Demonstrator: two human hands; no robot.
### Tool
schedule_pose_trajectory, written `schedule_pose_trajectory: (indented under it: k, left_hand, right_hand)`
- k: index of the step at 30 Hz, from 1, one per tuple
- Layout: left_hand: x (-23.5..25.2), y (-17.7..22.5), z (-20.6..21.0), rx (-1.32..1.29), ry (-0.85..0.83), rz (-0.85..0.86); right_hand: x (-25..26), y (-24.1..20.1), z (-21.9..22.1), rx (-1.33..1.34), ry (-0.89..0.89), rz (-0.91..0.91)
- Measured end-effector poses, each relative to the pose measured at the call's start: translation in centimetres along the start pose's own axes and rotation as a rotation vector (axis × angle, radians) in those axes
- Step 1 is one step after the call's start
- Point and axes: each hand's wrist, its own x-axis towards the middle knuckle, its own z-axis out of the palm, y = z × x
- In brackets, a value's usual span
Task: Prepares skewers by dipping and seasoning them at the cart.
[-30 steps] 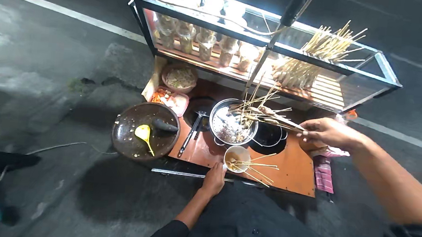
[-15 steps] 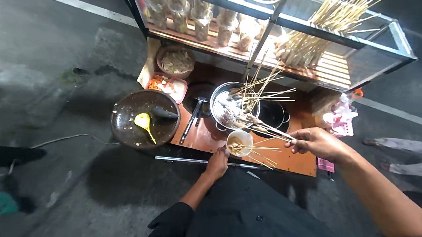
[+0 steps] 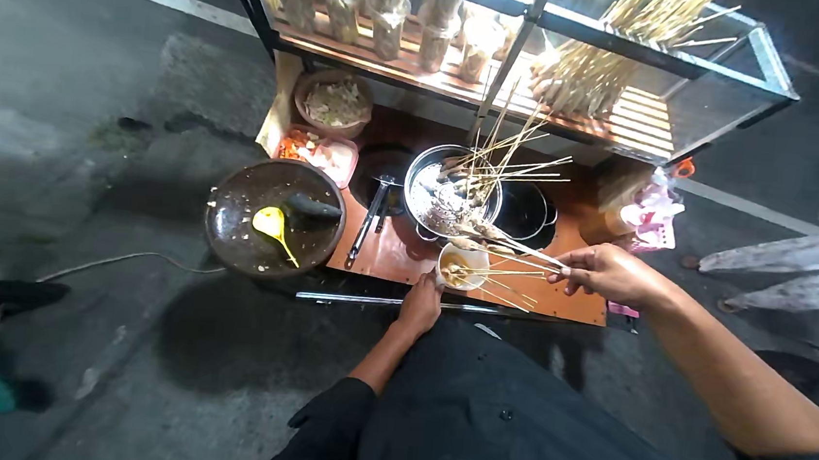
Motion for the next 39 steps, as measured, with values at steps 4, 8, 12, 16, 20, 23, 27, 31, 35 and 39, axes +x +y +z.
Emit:
schedule_pose_trajectory:
  k: [4, 8, 12, 16, 20, 23, 27, 31, 35, 39]
  left_hand:
    - [0.1, -0.1, 0.1, 0.018, 0.0, 0.014]
    - [0.1, -0.1, 0.0, 0.022, 0.004, 0.009]
    - [0.4, -0.2, 0.3, 0.041, -0.002, 0.006]
    - [0.3, -0.2, 0.4, 0.053, 0.017, 0.015]
    - [0.2, 0.0, 0.4, 0.032, 0.037, 0.0]
    - [0.3, 0.0, 0.5, 0.027, 0.036, -0.004]
    - [0.4, -0.5, 1.2, 0.02, 0.049, 0.017]
    - [0.3, 0.0, 1.0, 0.001, 0.063, -0.023]
    - [0.5, -0.1, 0.9, 0.004, 0.056, -0.03]
    - [0.2, 0.4, 0.9, -0.006, 0.073, -0.049]
  right_hand:
    - [-0.2, -1.6, 0.2, -0.326, 0.009, -0.005]
    - [0.1, -5.2, 2.3, -0.833, 0.092, 0.008]
    - [1.4, -9.6, 6.5, -0.965, 0.074, 0.052]
    - [4.4, -11.0, 10.8, -1.06, -0.031, 0.052]
    - [5.0, -11.2, 10.1, -1.062, -0.077, -0.151]
    - [5.0, -12.1, 4.4, -0.889, 0.005, -0.243]
    - [11.4, -11.1, -3.4, -0.762, 0.167, -0.322]
    - [20.7, -7.7, -1.6, -0.969, 0.238, -0.491]
    - [26.1, -6.0, 4.2, -1.054, 0.136, -0.46]
    - [27.0, -6.4, 7.0, -1.036, -0.09, -0.065]
